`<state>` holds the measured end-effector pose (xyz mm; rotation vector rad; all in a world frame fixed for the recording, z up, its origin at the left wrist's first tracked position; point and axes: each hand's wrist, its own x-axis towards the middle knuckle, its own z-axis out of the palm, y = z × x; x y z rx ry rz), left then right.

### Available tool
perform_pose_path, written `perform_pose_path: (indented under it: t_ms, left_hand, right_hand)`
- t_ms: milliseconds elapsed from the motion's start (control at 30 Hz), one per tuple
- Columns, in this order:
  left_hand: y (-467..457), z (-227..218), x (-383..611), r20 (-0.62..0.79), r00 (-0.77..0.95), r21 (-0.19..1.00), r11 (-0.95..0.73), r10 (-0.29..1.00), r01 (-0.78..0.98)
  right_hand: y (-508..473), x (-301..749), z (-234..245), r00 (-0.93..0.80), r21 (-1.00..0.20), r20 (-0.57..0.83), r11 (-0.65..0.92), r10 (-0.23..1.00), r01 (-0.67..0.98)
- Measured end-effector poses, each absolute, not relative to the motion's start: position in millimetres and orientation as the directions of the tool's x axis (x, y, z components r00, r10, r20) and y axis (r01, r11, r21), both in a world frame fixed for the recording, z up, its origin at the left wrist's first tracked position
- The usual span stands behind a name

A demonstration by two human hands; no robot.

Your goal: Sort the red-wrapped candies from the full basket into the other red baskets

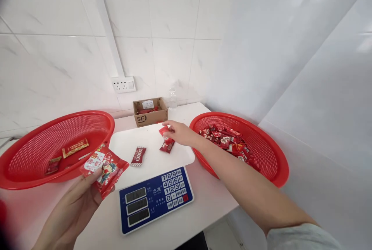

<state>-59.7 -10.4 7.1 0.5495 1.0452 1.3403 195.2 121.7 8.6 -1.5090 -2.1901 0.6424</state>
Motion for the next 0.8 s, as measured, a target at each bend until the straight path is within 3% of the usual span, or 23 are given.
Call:
perform_pose_path:
  t_ms: [267,433,600,800]
  left_hand:
    - [-13.9,7.4,-68.4,-0.306,-0.136,0.83,0.194,0.942,-0.523]
    - [-12.8,8.5,-66.2,-0.287,-0.123,0.832,0.183,0.95,-0.524]
    - [-12.9,7.6,-62.4,-0.298,-0.108,0.825,0.199,0.949,-0.528]
    - [-12.7,3.0,-63.4,-0.278,-0.119,0.833,0.178,0.953,-0.523]
  right_hand:
    - [94.9,171.4,-10.8,-0.485,-0.482,0.01,0.429,0.874,0.764]
    - [65.0,168.3,-12.0,-0.555,-0.245,-0.073,0.524,0.829,0.816]
    - [55.9,147.9,-12.4,-0.593,-0.165,0.046,0.591,0.804,0.789]
    - [80.5,129.5,-25.3,-0.582,-0.186,0.117,0.594,0.805,0.783]
